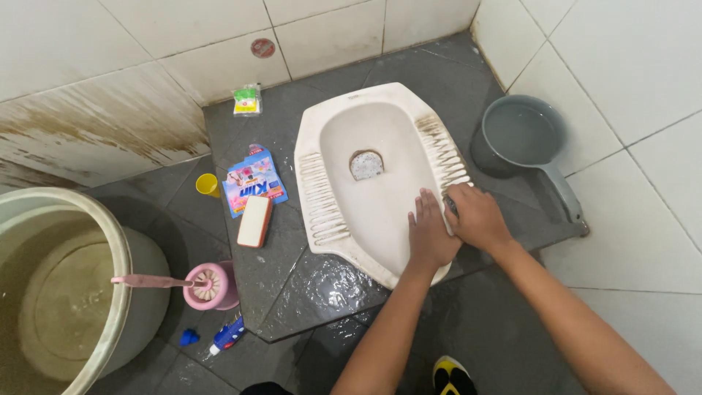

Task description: Cleaning a squat toilet using a brush, scouring pad, soap, and water

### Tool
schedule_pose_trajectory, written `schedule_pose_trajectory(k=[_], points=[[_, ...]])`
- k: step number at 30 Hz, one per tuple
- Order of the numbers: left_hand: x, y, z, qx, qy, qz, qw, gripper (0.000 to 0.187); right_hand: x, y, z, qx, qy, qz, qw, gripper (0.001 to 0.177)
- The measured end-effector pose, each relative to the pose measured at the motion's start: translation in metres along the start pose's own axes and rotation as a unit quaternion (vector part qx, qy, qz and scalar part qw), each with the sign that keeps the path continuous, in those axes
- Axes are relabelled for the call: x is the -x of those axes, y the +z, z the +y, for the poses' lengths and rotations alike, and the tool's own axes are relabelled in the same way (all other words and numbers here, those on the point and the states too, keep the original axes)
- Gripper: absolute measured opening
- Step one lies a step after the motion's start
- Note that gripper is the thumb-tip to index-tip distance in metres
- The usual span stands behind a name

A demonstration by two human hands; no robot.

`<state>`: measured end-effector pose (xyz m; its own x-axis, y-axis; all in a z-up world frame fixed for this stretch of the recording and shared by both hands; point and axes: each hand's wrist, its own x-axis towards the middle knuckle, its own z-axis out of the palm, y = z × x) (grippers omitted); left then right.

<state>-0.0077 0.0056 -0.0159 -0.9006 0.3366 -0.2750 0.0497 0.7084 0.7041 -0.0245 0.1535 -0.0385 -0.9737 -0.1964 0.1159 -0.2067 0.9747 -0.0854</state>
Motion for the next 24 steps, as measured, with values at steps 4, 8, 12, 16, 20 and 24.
schedule_pose_trajectory(k=[4, 8, 12, 16, 20, 24], points=[[0.005, -0.009, 0.004, 0.005, -0.005, -0.020, 1.000, 0.112, -0.038, 0.020, 0.006, 0.030, -0.024, 0.036, 0.999, 0.031], [0.005, -0.010, 0.005, -0.008, -0.003, -0.019, 1.000, 0.110, -0.061, 0.011, 0.003, -0.001, -0.008, 0.075, 0.997, 0.029], [0.003, -0.011, 0.005, -0.008, -0.003, -0.022, 1.000, 0.111, -0.038, 0.012, 0.006, -0.010, -0.011, 0.043, 0.999, 0.028], [0.003, -0.011, 0.004, -0.007, -0.010, -0.031, 0.999, 0.113, -0.002, 0.013, 0.002, -0.002, -0.050, 0.082, 0.995, 0.025], [0.005, -0.019, 0.010, 0.000, -0.012, -0.038, 0.999, 0.113, -0.033, 0.013, 0.010, 0.007, -0.031, 0.113, 0.993, 0.025], [0.000, -0.015, 0.006, -0.003, -0.008, -0.038, 0.999, 0.114, -0.078, 0.020, 0.023, -0.004, -0.022, 0.120, 0.993, 0.023]])
